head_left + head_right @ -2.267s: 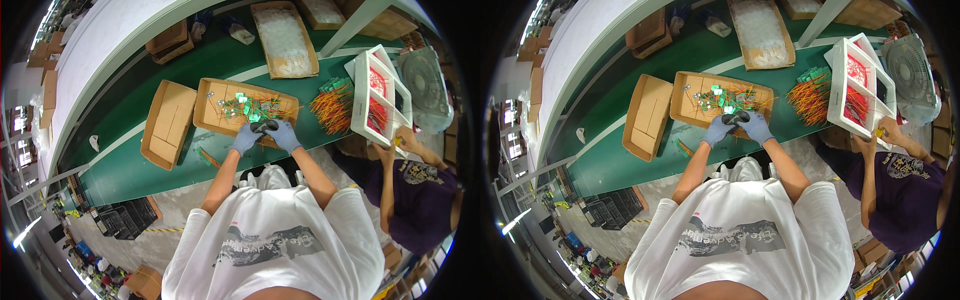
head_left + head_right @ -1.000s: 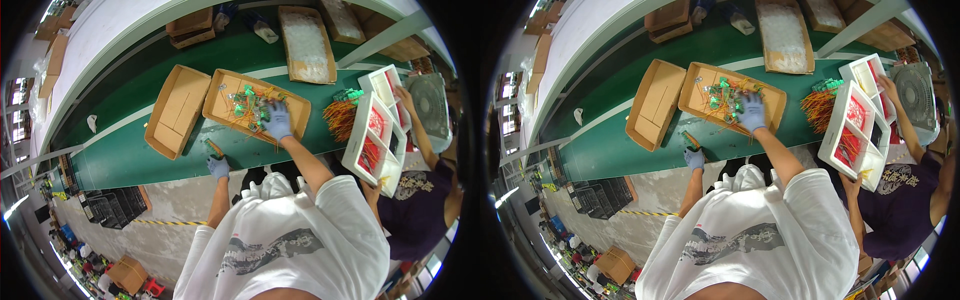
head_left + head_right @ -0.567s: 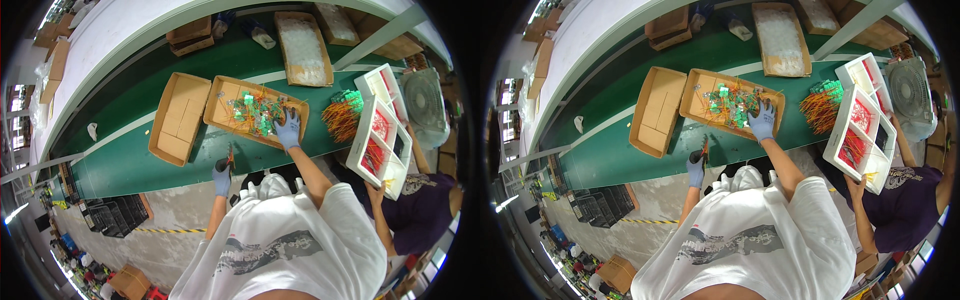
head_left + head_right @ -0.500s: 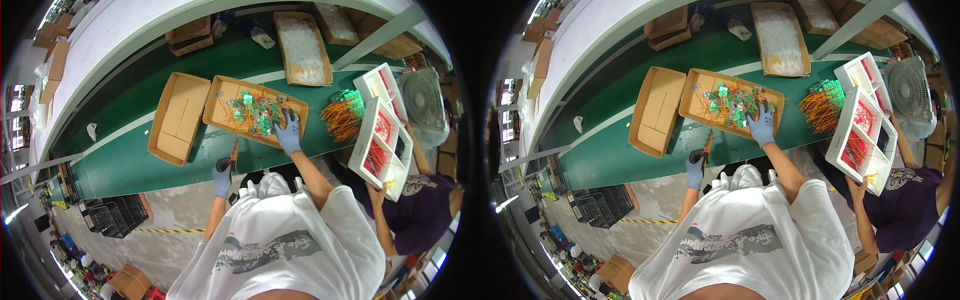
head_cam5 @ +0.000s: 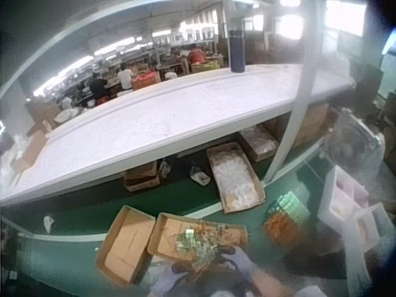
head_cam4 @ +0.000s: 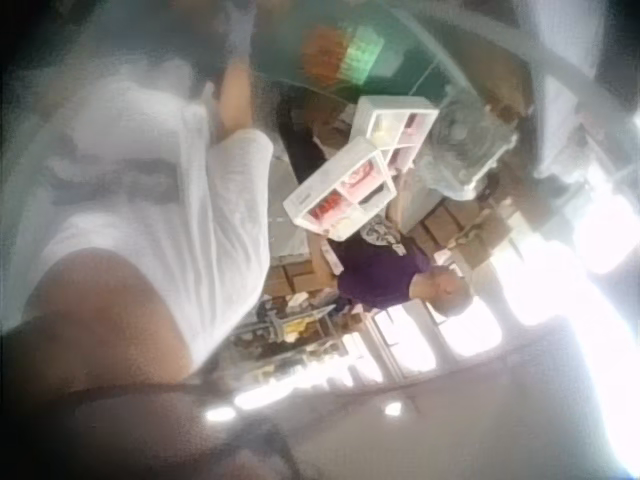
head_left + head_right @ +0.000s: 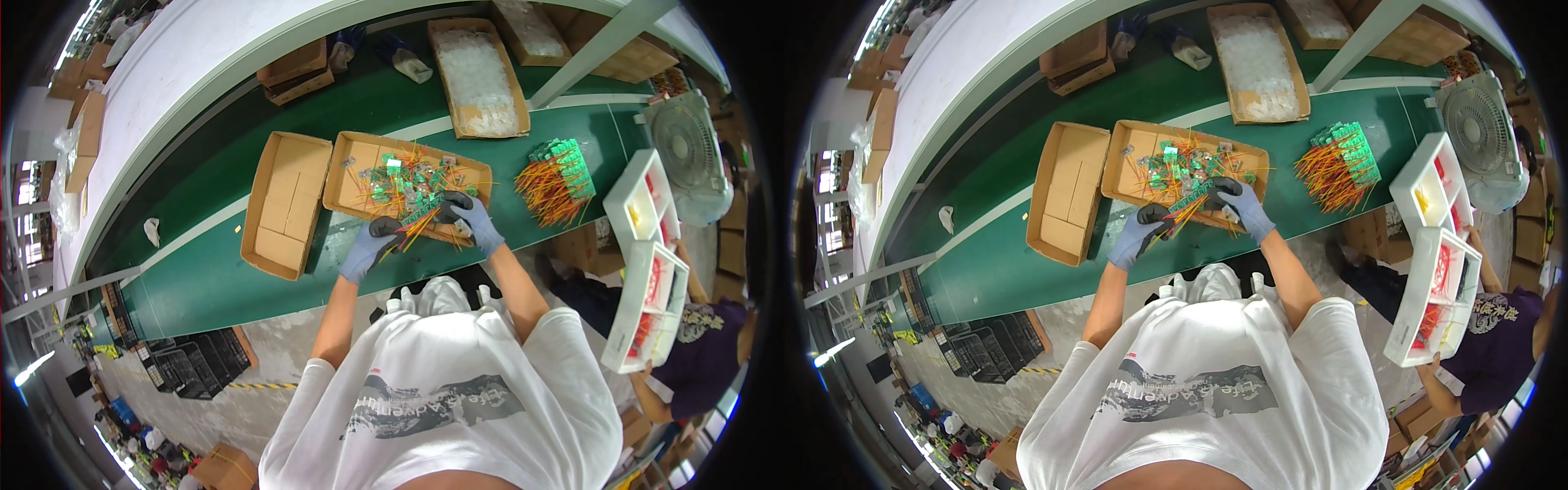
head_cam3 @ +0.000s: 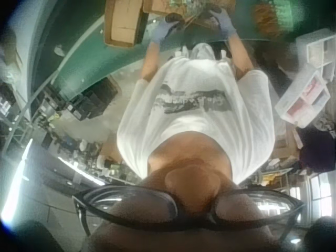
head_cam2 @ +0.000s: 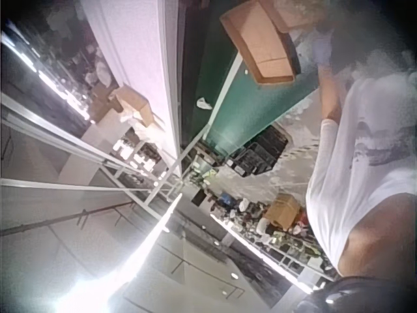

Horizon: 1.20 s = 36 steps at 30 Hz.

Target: The person organizes and assembles electronic circuit boards with attached wiring on a factory production line, using a screwdriver to secure components.

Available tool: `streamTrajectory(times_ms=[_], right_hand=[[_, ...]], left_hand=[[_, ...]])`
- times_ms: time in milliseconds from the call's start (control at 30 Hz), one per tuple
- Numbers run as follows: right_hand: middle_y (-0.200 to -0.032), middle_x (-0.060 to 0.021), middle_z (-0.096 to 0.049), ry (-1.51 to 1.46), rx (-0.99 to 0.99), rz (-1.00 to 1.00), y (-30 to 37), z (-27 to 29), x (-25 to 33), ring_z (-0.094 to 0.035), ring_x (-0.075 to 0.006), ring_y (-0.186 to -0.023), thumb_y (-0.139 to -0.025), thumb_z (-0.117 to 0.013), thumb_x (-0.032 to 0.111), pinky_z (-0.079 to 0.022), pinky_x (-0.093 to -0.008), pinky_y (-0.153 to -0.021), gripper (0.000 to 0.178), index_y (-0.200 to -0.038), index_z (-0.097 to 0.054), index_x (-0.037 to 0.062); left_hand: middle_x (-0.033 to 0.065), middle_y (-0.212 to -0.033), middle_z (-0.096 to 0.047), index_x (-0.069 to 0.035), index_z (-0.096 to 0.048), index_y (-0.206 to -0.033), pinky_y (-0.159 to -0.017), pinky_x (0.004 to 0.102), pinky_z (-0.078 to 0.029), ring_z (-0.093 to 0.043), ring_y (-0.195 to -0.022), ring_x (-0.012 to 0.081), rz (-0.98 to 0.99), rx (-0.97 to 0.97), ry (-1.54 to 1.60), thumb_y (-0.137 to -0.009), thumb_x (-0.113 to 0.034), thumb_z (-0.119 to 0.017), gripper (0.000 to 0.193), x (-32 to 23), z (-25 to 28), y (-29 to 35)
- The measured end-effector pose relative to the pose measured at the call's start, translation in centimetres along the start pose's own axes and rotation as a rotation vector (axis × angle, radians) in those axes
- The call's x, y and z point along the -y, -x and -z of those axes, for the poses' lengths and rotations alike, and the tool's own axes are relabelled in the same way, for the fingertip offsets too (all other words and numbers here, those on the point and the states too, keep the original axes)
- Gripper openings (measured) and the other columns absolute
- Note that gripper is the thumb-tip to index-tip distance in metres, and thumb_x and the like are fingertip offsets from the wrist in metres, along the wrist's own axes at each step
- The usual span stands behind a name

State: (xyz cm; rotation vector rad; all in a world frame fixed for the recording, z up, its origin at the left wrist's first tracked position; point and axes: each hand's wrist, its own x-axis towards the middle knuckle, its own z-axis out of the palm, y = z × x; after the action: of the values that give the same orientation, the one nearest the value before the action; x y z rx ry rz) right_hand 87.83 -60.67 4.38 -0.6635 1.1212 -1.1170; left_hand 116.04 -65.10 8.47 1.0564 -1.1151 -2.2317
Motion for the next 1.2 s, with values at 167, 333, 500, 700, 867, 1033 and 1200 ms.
streamTrajectory(times_ms=[167,333,500,700,867,1033,1200], right_hand=[[-0.111,-0.0097,-0.067,0.032,-0.166,-0.122,0.8,-1.0,2.4,-0.066,-0.0137,-0.09,-0.088,-0.063,0.003,-0.054,-0.0256,-0.082,0.034,-0.121,-0.06,-0.0048],[-0.103,-0.0087,-0.069,0.185,-0.17,-0.042,0.2,-0.2,1.2,-0.066,-0.0145,-0.089,-0.087,-0.065,0.004,-0.054,-0.0267,-0.082,0.031,-0.116,-0.062,-0.0063],[-0.106,-0.0137,-0.071,0.804,-0.354,0.039,-1.0,0.2,1.7,-0.069,-0.0226,-0.09,-0.085,-0.067,0.017,-0.053,-0.0308,-0.081,0.032,-0.113,-0.067,0.001],[-0.106,-0.0155,-0.068,0.982,-0.332,0.062,-2.2,-1.9,3.9,-0.066,-0.0323,-0.097,-0.083,-0.069,0.028,-0.052,-0.0389,-0.086,0.041,-0.119,-0.065,0.0093],[-0.127,-0.0199,-0.059,0.902,-0.436,0.062,-2.3,1.1,1.9,-0.059,-0.0342,-0.114,-0.086,-0.067,0.029,-0.047,-0.0394,-0.097,0.056,-0.134,-0.052,0.0059],[-0.103,-0.016,-0.07,0.604,-0.078,0.012,0.3,-1.1,2.1,-0.068,-0.0239,-0.093,-0.081,-0.072,0.024,-0.052,-0.0326,-0.086,0.05,-0.125,-0.059,0.0027],[-0.097,-0.0125,-0.07,0.708,-0.081,-0.095,1.4,-2.2,3.2,-0.068,-0.0246,-0.087,-0.083,-0.071,0.024,-0.052,-0.035,-0.078,0.042,-0.119,-0.063,0.0042]], left_hand=[[0.0044,-0.1,-0.067,-0.001,-0.062,-0.113,-0.078,0.0276,-0.051,-0.063,-0.089,0.0156,-0.185,-0.186,-0.4,-0.085,-0.005,-0.069,0.029,0.4,1.0,-2.9],[0.0091,-0.105,-0.068,-0.003,-0.062,-0.119,-0.082,0.0323,-0.051,-0.065,-0.096,0.0213,-0.471,-0.29,-0.903,-0.085,-0.011,-0.069,0.035,-2.3,-3.7,-6.4],[0.0197,-0.102,-0.066,-0.004,-0.068,-0.097,-0.085,0.0442,-0.049,-0.062,-0.098,0.0374,0.124,-0.104,-1.039,-0.088,-0.034,-0.06,0.032,-4.4,-7.6,-9.8],[0.0173,-0.105,-0.068,-0.006,-0.068,-0.102,-0.084,0.0434,-0.05,-0.063,-0.098,0.036,0.112,-0.31,-1.163,-0.087,-0.034,-0.062,0.032,-1.1,-6.3,-11.3],[0.0177,-0.119,-0.064,-0.007,-0.059,-0.125,-0.094,0.0413,-0.048,-0.061,-0.109,0.035,-0.023,-0.222,-0.912,-0.084,-0.024,-0.068,0.045,-3.4,-5.0,-8.9],[0.019,-0.124,-0.061,-0.007,-0.051,-0.132,-0.096,0.0393,-0.046,-0.059,-0.113,0.0355,-0.11,0.097,-0.805,-0.083,-0.016,-0.068,0.053,-3.4,-6.1,-6.9],[0.0216,-0.11,-0.065,-0.004,-0.058,-0.12,-0.089,0.0424,-0.048,-0.06,-0.103,0.0404,-0.005,0.011,-0.827,-0.084,-0.019,-0.068,0.04,-1.3,-6.4,-7.3]])
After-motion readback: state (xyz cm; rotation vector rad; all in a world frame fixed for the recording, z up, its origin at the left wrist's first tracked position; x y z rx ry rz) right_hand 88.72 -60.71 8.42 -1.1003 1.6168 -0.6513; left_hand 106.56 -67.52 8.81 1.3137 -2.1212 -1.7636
